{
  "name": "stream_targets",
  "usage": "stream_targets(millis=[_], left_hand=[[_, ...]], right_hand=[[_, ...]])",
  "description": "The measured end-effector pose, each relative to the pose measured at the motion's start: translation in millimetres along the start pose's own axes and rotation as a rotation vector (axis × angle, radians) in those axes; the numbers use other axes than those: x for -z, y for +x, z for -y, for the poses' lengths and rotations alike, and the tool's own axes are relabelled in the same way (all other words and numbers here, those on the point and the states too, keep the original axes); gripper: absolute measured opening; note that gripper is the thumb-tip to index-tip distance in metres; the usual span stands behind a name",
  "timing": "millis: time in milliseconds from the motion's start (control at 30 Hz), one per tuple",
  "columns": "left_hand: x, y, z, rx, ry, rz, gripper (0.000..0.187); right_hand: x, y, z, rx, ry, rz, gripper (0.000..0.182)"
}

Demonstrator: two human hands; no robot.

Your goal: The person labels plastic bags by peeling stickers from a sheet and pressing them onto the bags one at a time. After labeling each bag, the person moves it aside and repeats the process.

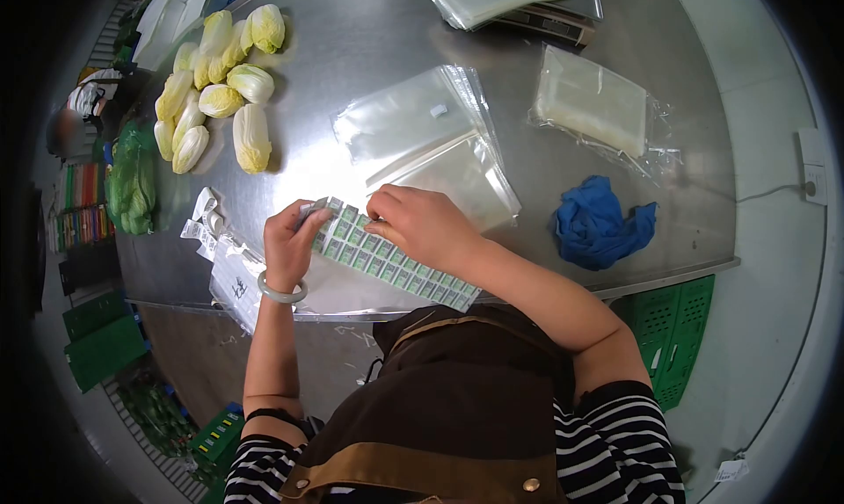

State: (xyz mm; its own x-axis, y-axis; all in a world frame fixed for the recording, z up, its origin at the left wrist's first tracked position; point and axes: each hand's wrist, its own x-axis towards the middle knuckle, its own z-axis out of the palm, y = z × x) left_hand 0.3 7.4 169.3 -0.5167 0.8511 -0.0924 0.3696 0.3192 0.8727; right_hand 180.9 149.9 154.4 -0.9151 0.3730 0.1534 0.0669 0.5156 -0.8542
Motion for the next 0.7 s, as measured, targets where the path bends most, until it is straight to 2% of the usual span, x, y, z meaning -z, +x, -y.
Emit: stream_targets(millis=[33,133,233,267,367,467,667,700], left_hand=[[-1.5,1.1,2.4,0.009,0.006,-0.010,0.013],[-2.7,2.5,0.8,0.062,-0.007,-0.059,0.014],[2.5,2.5,-3.8,0.078,-0.031,-0.059,0.016],[2.7,2.6,-2.3,0.087,-0.047,-0.063,0.016],[2.2,4.8,-0.1,0.098,-0.073,-0.061,0.017],[0.8,5.6,-0.8,0.091,-0.071,-0.045,0.017],[0.6,7.2,7.0,0.093,-0.019,-0.049,0.017],[1.6,7.4,2.5,0.108,-0.020,-0.050,0.017]], right_hand=[[-1.0,-0.5,-1.1,0.092,-0.126,-0.036,0.023],[3.0,-1.6,-1.0,0.110,-0.148,-0.230,0.025],[12.1,-2.7,-15.8,-0.045,-0.025,-0.197,0.027],[18.9,-5.0,-18.5,-0.215,0.137,0.016,0.026],[20.2,-12.9,-24.3,-0.218,0.212,0.229,0.024],[23.2,-13.4,-17.4,-0.280,0.158,0.168,0.023],[17.2,-17.1,-16.2,0.073,-0.213,-0.125,0.027],[18.5,-15.0,-14.4,0.031,-0.169,-0.132,0.027]])
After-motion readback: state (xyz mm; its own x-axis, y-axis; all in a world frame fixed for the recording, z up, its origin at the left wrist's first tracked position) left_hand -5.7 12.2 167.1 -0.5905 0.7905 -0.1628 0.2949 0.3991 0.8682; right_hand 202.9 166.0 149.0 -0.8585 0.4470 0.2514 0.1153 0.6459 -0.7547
